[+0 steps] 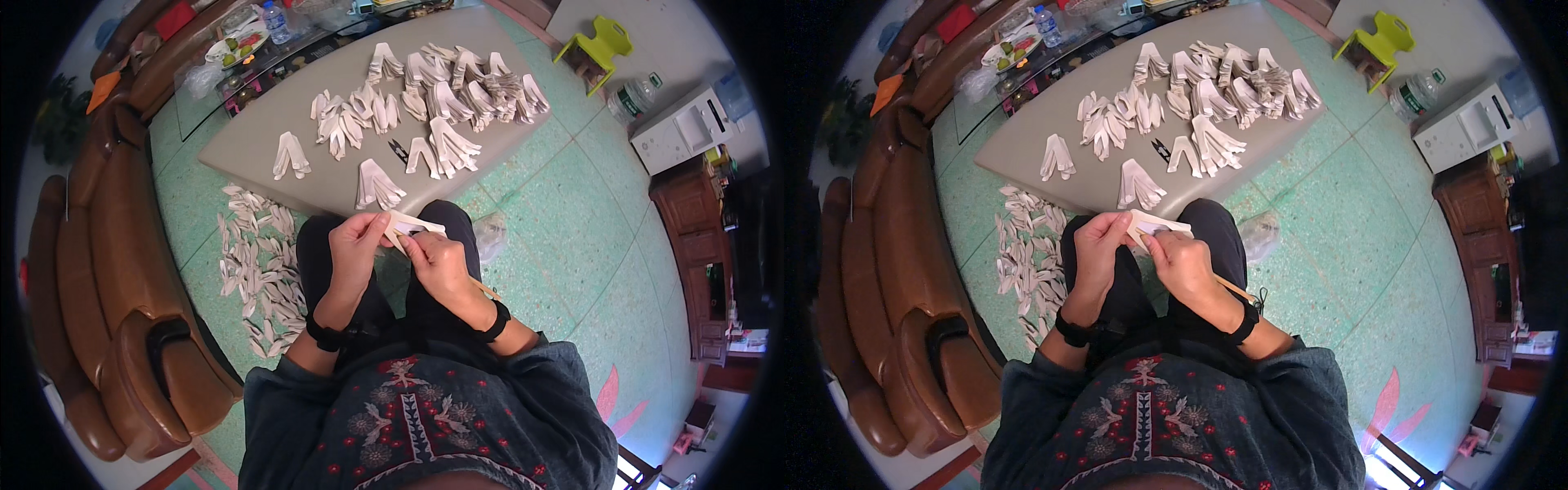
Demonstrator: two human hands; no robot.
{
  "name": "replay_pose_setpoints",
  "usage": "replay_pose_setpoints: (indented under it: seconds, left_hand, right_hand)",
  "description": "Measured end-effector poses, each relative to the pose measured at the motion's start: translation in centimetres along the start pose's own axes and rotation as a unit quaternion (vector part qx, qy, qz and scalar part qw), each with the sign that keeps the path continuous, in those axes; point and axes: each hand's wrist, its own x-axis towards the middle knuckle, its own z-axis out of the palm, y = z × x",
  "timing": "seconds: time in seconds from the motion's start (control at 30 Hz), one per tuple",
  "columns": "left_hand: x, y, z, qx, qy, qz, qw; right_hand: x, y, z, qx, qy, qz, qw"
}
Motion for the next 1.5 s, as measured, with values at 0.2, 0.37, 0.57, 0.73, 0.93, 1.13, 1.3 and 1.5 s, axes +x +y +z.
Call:
replay_pose_setpoints:
  seconds: [0.2, 0.37, 0.57, 0.73, 0.93, 1.13, 1.3, 1.5]
  left_hand:
    - [0.6, -0.7, -0.6, 0.109, -0.017, 0.032, 0.993]
    - [0.2, -0.4, -0.5, 0.036, -0.101, 0.007, 0.994]
    - [-0.3, -1.4, -0.5, 0.111, -0.048, 0.036, 0.992]
    - [-0.3, -1.4, 0.0, 0.195, -0.025, 0.096, 0.976]
    - [-0.1, -0.2, -0.2, 0.107, -0.065, 0.04, 0.991]
    - [0.5, 0.1, -1.8, 0.059, -0.062, -0.056, 0.995]
    - [0.3, 0.4, -1.2, -0.003, -0.058, -0.087, 0.994]
    - [0.2, 0.2, -0.9, 0.124, -0.06, 0.049, 0.989]
  right_hand:
    - [0.6, -0.2, 0.1, -0.106, -0.019, -0.09, 0.99]
    - [0.8, 1.0, -0.3, 0.104, -0.01, 0.038, 0.994]
    - [0.7, 0.8, 0.0, 0.132, -0.018, 0.04, 0.99]
    - [0.4, 0.9, 0.2, 0.094, -0.018, 0.009, 0.995]
    - [0.6, 1.2, -0.2, 0.088, 0.002, -0.006, 0.996]
    - [0.4, 1.7, -0.4, 0.011, -0.032, -0.036, 0.999]
    - [0.4, 1.8, -0.4, 0.009, -0.003, -0.02, 1.0]
    - [0.5, 1.3, -0.1, 0.044, 0.019, 0.072, 0.996]
